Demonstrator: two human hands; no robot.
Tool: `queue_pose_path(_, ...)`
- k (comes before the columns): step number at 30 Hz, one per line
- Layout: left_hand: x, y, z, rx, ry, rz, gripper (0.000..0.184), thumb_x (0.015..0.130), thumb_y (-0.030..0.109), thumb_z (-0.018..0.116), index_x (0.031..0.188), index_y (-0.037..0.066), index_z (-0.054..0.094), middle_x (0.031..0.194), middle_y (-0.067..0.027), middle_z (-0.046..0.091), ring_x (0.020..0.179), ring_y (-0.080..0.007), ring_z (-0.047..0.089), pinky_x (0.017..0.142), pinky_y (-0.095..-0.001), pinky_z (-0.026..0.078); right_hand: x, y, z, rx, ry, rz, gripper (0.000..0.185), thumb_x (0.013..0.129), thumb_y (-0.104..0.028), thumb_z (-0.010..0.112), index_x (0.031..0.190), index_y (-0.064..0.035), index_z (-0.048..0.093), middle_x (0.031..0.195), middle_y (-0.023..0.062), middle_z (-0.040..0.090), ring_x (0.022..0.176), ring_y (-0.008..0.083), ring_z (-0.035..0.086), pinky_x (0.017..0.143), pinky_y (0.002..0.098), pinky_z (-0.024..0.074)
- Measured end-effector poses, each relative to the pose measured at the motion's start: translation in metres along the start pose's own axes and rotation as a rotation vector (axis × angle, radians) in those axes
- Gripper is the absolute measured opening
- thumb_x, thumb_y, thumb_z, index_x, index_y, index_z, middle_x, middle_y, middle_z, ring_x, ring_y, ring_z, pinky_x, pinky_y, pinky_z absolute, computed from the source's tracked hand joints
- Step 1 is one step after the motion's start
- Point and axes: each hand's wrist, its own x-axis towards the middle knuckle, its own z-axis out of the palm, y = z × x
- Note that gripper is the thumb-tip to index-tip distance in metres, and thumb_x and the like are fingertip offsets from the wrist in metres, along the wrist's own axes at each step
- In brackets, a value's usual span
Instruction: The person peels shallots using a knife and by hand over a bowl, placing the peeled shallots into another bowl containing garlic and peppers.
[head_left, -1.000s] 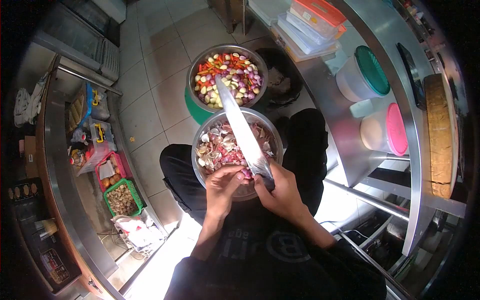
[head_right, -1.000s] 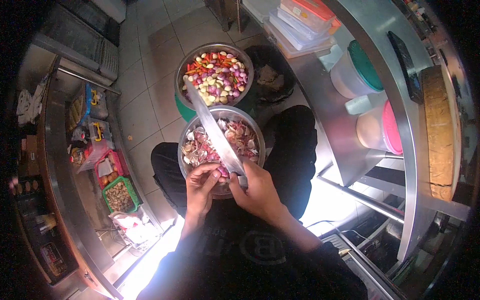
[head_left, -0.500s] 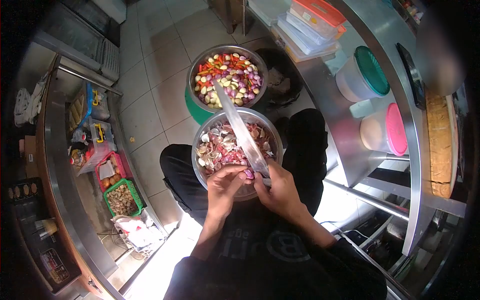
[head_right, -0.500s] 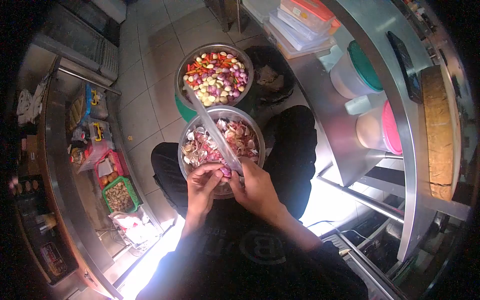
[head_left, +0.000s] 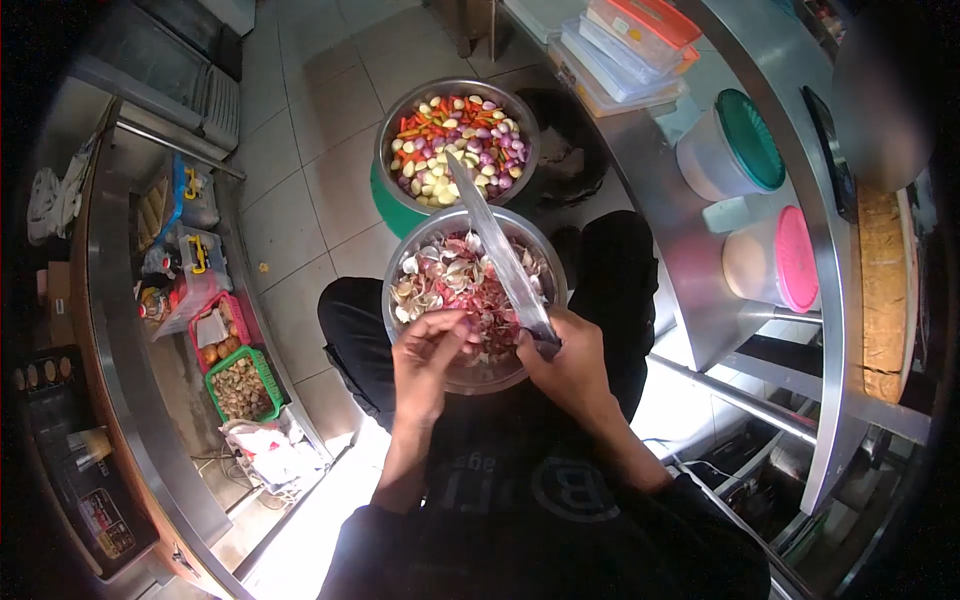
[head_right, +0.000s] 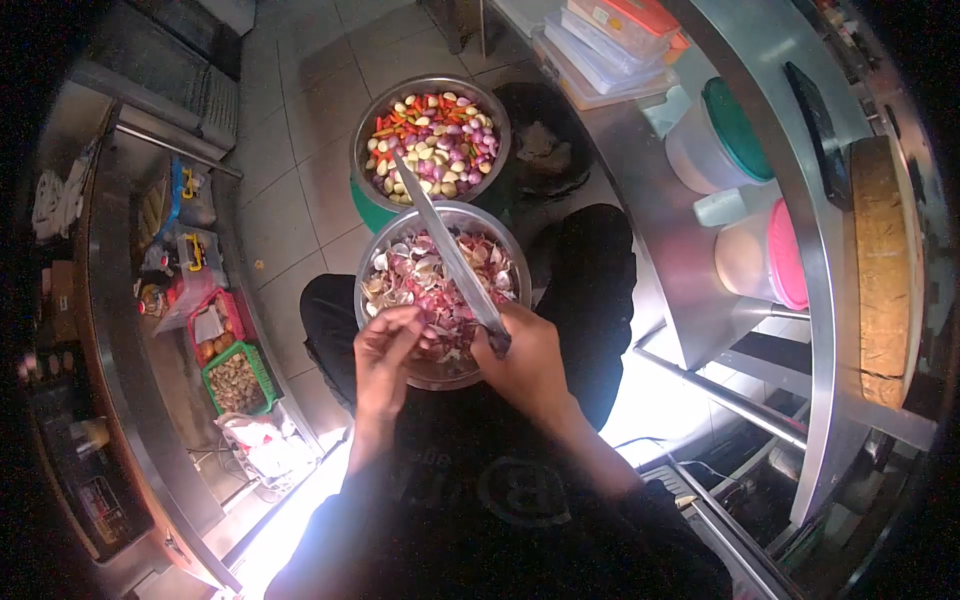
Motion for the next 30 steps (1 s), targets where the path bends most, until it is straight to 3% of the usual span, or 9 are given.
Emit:
queue_pose_path(1, 0.006, 0.004, -0.008, 0.064, 0.016, 0.03, 0.02, 0.1, -0.004, 0.07, 0.12, -0.004, 0.073, 0.106, -0.0077, 0.076, 0.098, -0.0133, 0.071, 0.083, -0.0279, 0.056, 0.001, 0.004, -0.002, -0.077, -0.03, 0.017, 0.014, 0.09, -0.007, 0.078, 0.097, 0.0046, 0.074, 0.084, 0.0183, 0.075, 0.076, 0.0265, 0.076, 0.07, 0.0361, 0.0574)
queue_pose_path(4, 0.031, 0.025, -0.021, 0.302, 0.063, 0.103, 0.016, 0.099, -0.001, 0.071, 0.115, -0.003, 0.075, 0.11, -0.0095, 0.076, 0.097, -0.0155, 0.071, 0.092, -0.0311, 0.056, -0.004, 0.024, 0.005, -0.022, -0.056, 0.153, 0.021, 0.09, -0.013, 0.083, 0.098, 0.0052, 0.075, 0.087, 0.0183, 0.079, 0.079, 0.0219, 0.078, 0.072, 0.0331, 0.0589)
queue_pose_path(7, 0.078, 0.056, -0.012, 0.473, -0.003, 0.17, 0.018, 0.097, 0.004, 0.076, 0.114, -0.003, 0.076, 0.108, -0.0083, 0.077, 0.097, -0.0146, 0.072, 0.091, -0.0294, 0.057, 0.0, 0.02, 0.0, 0.018, -0.133, 0.302, 0.031, 0.091, -0.017, 0.081, 0.112, 0.0057, 0.075, 0.096, 0.0238, 0.079, 0.087, 0.0338, 0.08, 0.076, 0.0399, 0.0611)
queue_pose_path(14, 0.225, 0.056, 0.031, 0.926, -0.031, 0.52, 0.026, 0.094, 0.018, 0.082, 0.11, -0.001, 0.077, 0.101, -0.0113, 0.08, 0.085, -0.0167, 0.075, 0.079, -0.031, 0.06, -0.002, 0.024, 0.007, 0.119, -0.073, 0.338, 0.035, 0.091, -0.016, 0.082, 0.115, 0.0077, 0.072, 0.098, 0.0221, 0.08, 0.092, 0.0286, 0.08, 0.081, 0.0393, 0.0613)
queue_pose_path(18, 0.211, 0.048, 0.033, 1.051, 0.035, 0.723, 0.027, 0.096, 0.022, 0.079, 0.109, -0.001, 0.076, 0.102, -0.015, 0.08, 0.084, -0.0202, 0.076, 0.075, -0.0356, 0.061, -0.003, 0.032, 0.004, 0.162, -0.035, 0.287, 0.036, 0.092, -0.017, 0.081, 0.116, 0.0079, 0.071, 0.099, 0.023, 0.079, 0.095, 0.0283, 0.08, 0.085, 0.0389, 0.0603)
queue_pose_path(21, 0.137, 0.057, 0.027, 1.043, -0.163, 0.383, 0.021, 0.095, 0.017, 0.077, 0.106, -0.001, 0.076, 0.096, -0.0131, 0.079, 0.082, -0.0236, 0.075, 0.075, -0.0367, 0.06, 0.0, 0.031, 0.0, 0.187, -0.028, 0.359, 0.035, 0.093, -0.016, 0.08, 0.116, 0.008, 0.07, 0.099, 0.0231, 0.079, 0.095, 0.0293, 0.08, 0.085, 0.039, 0.0598)
queue_pose_path(24, 0.081, 0.039, 0.014, 1.148, -0.434, 0.008, 0.02, 0.095, 0.013, 0.075, 0.11, 0.0, 0.076, 0.102, -0.0163, 0.077, 0.091, -0.0301, 0.075, 0.087, -0.042, 0.06, 0.004, 0.029, -0.001, 0.213, -0.041, 0.413, 0.034, 0.093, -0.016, 0.078, 0.116, 0.0077, 0.07, 0.099, 0.0238, 0.079, 0.095, 0.0308, 0.08, 0.084, 0.0394, 0.0596)
queue_pose_path(26, 0.058, -0.005, -0.004, 1.386, -0.474, 0.188, 0.036, 0.091, 0.009, 0.075, 0.127, 0.003, 0.07, 0.125, -0.0195, 0.07, 0.117, -0.0355, 0.068, 0.104, -0.0483, 0.055, 0.005, 0.031, 0.001, 0.223, -0.054, 0.407, 0.033, 0.094, -0.017, 0.078, 0.115, 0.0076, 0.07, 0.098, 0.0243, 0.078, 0.094, 0.0316, 0.08, 0.083, 0.0397, 0.0596)
queue_pose_path(30, 0.048, -0.043, -0.014, 1.595, -0.47, 0.363, 0.058, 0.086, 0.007, 0.076, 0.142, 0.008, 0.061, 0.145, -0.0197, 0.056, 0.137, -0.0396, 0.053, 0.116, -0.0515, 0.046, 0.007, 0.031, 0.001, 0.168, -0.05, 0.333, 0.032, 0.094, -0.018, 0.077, 0.112, 0.0073, 0.069, 0.097, 0.0256, 0.078, 0.093, 0.0333, 0.08, 0.081, 0.0403, 0.0596)
